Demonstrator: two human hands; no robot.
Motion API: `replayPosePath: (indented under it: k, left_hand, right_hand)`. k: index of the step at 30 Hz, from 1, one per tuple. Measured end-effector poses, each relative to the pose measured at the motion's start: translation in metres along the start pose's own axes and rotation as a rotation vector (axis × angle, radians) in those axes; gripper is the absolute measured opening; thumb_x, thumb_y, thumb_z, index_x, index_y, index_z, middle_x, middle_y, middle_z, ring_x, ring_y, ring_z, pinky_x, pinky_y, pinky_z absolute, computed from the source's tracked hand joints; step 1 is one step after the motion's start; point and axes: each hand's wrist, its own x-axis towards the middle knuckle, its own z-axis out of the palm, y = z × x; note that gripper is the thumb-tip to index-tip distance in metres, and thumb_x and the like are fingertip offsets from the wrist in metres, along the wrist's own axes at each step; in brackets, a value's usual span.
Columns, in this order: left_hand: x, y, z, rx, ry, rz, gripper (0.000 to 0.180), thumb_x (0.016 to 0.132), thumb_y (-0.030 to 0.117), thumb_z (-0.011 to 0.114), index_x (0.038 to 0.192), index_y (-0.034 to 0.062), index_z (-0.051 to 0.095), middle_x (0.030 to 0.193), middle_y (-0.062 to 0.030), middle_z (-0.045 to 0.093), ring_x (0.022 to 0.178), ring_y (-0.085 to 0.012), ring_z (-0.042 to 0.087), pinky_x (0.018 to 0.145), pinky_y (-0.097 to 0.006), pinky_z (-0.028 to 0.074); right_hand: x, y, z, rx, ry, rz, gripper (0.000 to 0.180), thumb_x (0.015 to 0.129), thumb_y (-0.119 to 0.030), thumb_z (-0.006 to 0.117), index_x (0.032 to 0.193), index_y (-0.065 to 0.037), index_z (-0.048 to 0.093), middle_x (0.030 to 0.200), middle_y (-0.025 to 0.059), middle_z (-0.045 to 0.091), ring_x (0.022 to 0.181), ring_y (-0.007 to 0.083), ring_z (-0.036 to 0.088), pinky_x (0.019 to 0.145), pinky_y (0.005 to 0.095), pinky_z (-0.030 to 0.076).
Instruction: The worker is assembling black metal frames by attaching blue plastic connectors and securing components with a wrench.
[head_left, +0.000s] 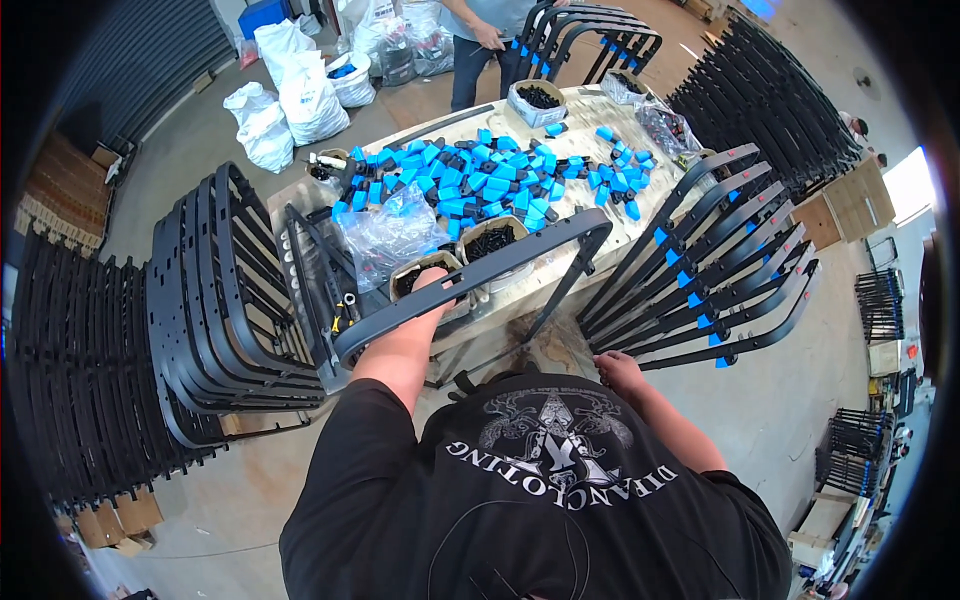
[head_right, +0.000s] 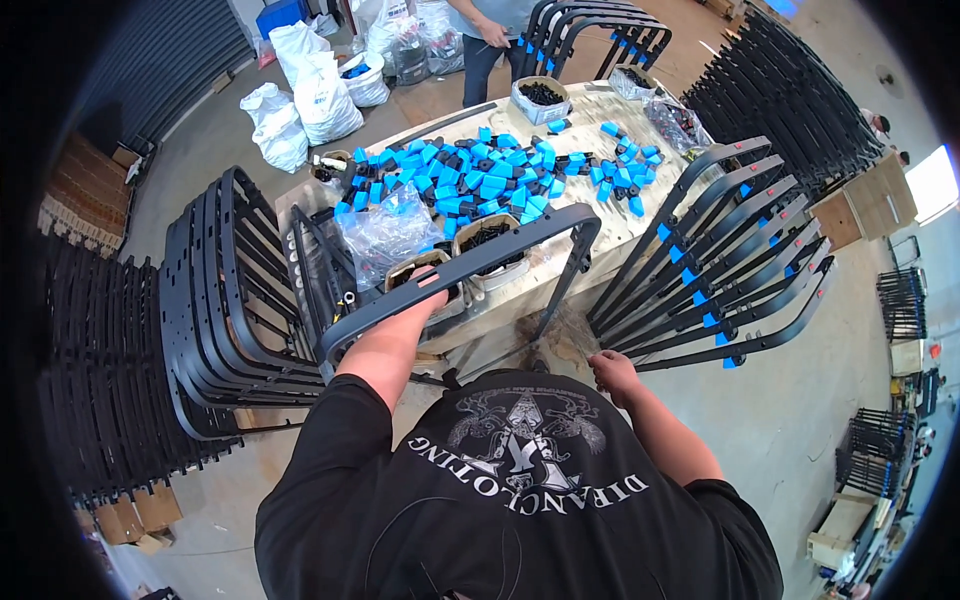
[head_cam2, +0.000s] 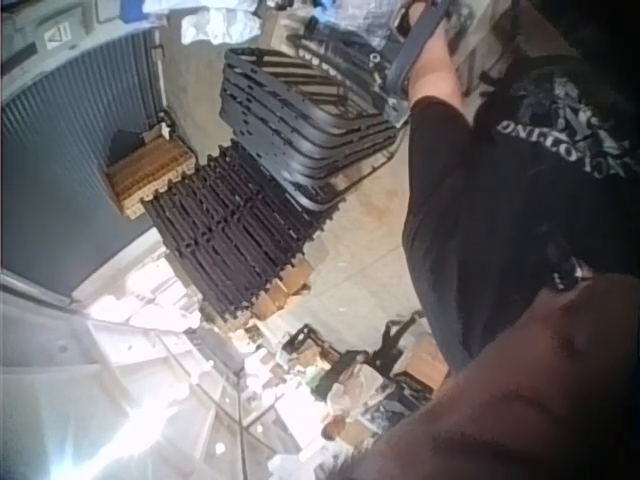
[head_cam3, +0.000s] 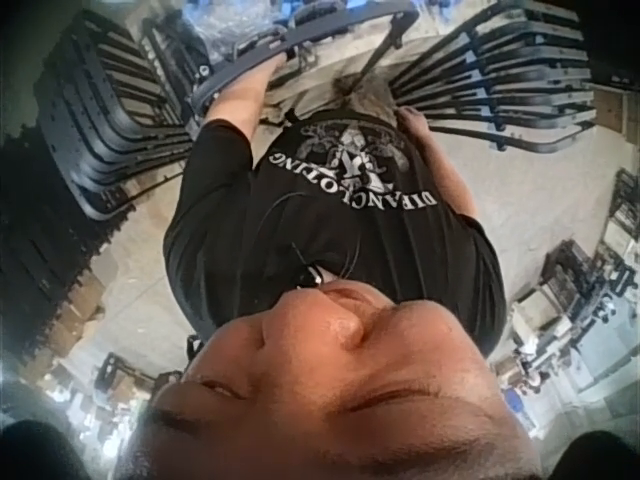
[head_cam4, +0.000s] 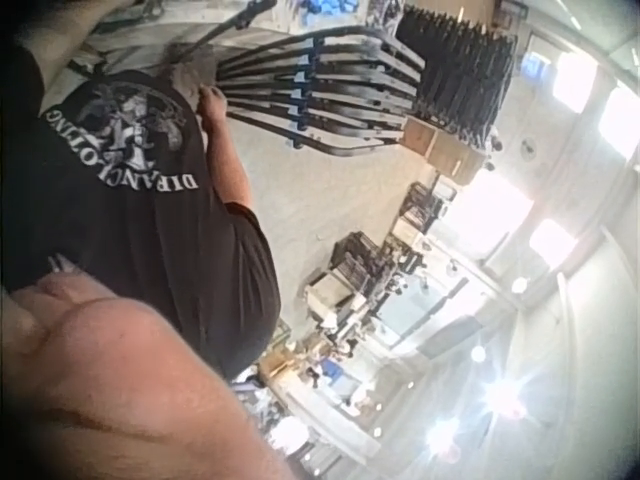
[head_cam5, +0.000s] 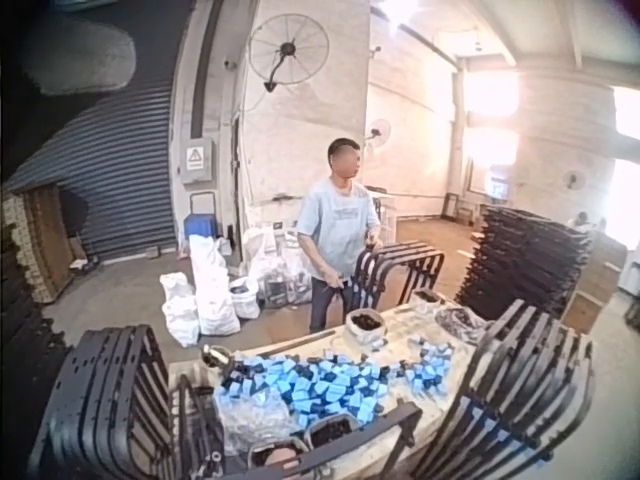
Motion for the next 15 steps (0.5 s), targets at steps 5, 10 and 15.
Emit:
replayPosePath:
  k: [5, 10, 15]
  left_hand:
    - [-0.006, 0.008, -0.014, 0.008, -0.005, -0.111, 0.019, 0.086, 0.015, 0.066, 0.097, 0.0021, 0.075, 0.104, -0.0232, 0.071, 0.101, -0.0399, 0.068, 0.086, -0.045, 0.056]
    - [-0.015, -0.001, -0.017, 0.255, -0.004, -0.014, 0.02, 0.087, 0.016, 0.062, 0.096, 0.004, 0.076, 0.102, -0.0221, 0.072, 0.099, -0.0383, 0.069, 0.084, -0.045, 0.057]
    - [-0.033, 0.033, -0.047, 0.252, 0.054, 0.116, 0.023, 0.086, 0.014, 0.058, 0.095, 0.0044, 0.076, 0.102, -0.0221, 0.072, 0.098, -0.0381, 0.07, 0.084, -0.046, 0.057]
  right_hand:
    - [0.01, -0.002, -0.007, 0.015, 0.022, 0.02, 0.016, 0.091, -0.021, 0.067, 0.09, -0.006, 0.06, 0.067, -0.0004, 0.05, 0.052, 0.0132, 0.046, 0.047, 0.0315, 0.037]
    - [0.014, -0.014, -0.017, 0.025, 0.003, 0.021, 0.015, 0.091, -0.02, 0.067, 0.09, -0.007, 0.059, 0.067, -0.0008, 0.049, 0.053, 0.013, 0.045, 0.047, 0.0309, 0.036]
    - [0.024, -0.016, -0.033, 0.074, 0.004, 0.044, 0.016, 0.092, -0.02, 0.066, 0.088, -0.008, 0.057, 0.066, -0.0016, 0.047, 0.052, 0.0123, 0.043, 0.047, 0.0301, 0.034]
